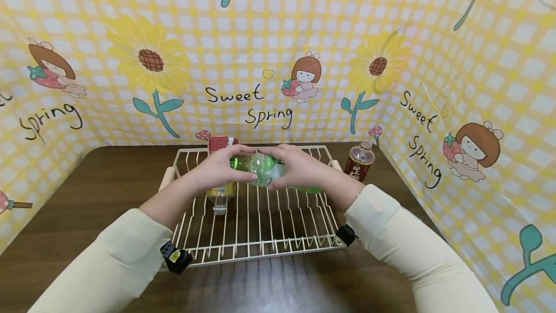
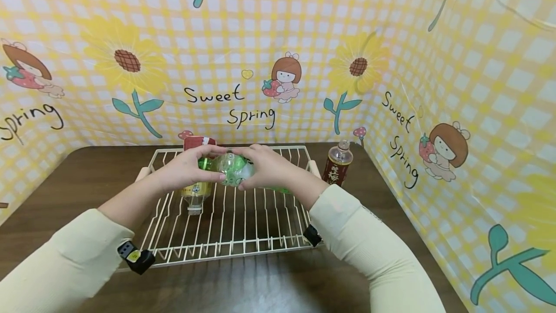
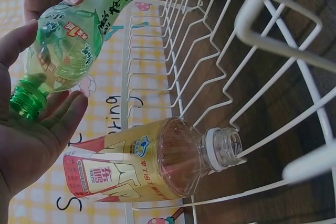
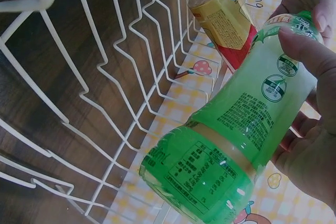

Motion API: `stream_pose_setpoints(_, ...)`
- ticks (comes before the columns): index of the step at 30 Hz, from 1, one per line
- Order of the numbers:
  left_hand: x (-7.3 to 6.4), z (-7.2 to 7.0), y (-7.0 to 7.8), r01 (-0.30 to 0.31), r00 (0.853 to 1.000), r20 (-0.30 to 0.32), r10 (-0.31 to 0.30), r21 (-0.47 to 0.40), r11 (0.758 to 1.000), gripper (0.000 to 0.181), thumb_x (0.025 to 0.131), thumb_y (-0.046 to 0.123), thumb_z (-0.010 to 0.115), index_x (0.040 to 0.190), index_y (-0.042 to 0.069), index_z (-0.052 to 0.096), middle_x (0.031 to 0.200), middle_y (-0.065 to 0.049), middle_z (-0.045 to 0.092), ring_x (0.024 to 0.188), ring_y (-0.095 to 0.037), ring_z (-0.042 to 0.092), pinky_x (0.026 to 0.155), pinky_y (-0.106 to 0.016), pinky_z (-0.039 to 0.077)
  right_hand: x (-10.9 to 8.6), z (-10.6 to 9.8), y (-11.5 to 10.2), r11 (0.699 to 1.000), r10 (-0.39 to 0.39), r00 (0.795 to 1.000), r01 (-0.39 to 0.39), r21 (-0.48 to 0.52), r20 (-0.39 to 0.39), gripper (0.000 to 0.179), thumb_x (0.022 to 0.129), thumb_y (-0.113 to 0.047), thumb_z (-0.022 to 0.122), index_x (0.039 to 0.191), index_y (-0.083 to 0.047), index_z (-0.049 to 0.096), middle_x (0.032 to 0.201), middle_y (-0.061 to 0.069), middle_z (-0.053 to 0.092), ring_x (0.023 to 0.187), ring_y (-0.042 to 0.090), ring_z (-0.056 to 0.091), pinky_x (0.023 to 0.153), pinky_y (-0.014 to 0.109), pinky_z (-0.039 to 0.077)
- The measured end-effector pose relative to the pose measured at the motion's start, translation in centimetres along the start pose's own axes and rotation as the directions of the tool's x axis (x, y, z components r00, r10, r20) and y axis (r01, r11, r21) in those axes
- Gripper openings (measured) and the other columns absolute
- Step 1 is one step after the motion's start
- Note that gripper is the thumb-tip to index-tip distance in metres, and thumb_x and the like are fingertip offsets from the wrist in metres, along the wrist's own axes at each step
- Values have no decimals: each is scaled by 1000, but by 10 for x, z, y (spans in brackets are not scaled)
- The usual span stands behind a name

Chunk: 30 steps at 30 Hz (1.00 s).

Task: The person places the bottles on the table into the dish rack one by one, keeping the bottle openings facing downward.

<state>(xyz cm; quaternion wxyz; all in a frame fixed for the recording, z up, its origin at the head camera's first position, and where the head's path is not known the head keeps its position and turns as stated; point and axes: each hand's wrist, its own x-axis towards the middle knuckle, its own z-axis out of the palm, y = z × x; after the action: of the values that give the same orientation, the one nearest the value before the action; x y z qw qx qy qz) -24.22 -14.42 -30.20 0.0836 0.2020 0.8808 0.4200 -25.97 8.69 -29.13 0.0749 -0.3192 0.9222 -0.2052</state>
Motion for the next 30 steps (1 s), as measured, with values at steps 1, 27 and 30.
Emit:
stream_pose_setpoints(1, 0, 0, 0, 4, 1000, 1, -4, 3, 1000, 71, 82, 31, 79, 143, 14, 48, 142, -13, 52, 128, -33, 49, 102, -50, 44, 0, 0, 0, 1000, -2, 1000, 2, -8, -1, 89, 76, -34, 83, 152, -27, 37, 142, 5, 48, 108, 20, 50, 78, 31, 49)
stream_pose_setpoints(27, -17, -5, 9, 72, 976, -196, -97, -132, 989, 74, 82, 38, 78, 145, 17, 46, 143, -16, 46, 131, -38, 41, 98, -52, 42, -9, -19, -5, 986, 18, 956, 32, 163, -293, 91, 80, -31, 81, 154, -25, 31, 156, 7, 37, 139, 30, 36, 112, 55, 34)
stream_pose_setpoints(30, -19, -5, 8, 73, 964, -243, -110, -159, 985, 76, 83, 35, 78, 147, 16, 43, 143, -16, 47, 130, -37, 41, 97, -47, 43, -11, -20, -4, 974, 42, 936, 40, 223, -350, 89, 81, -29, 80, 155, -26, 30, 153, 9, 39, 138, 30, 37, 112, 54, 35)
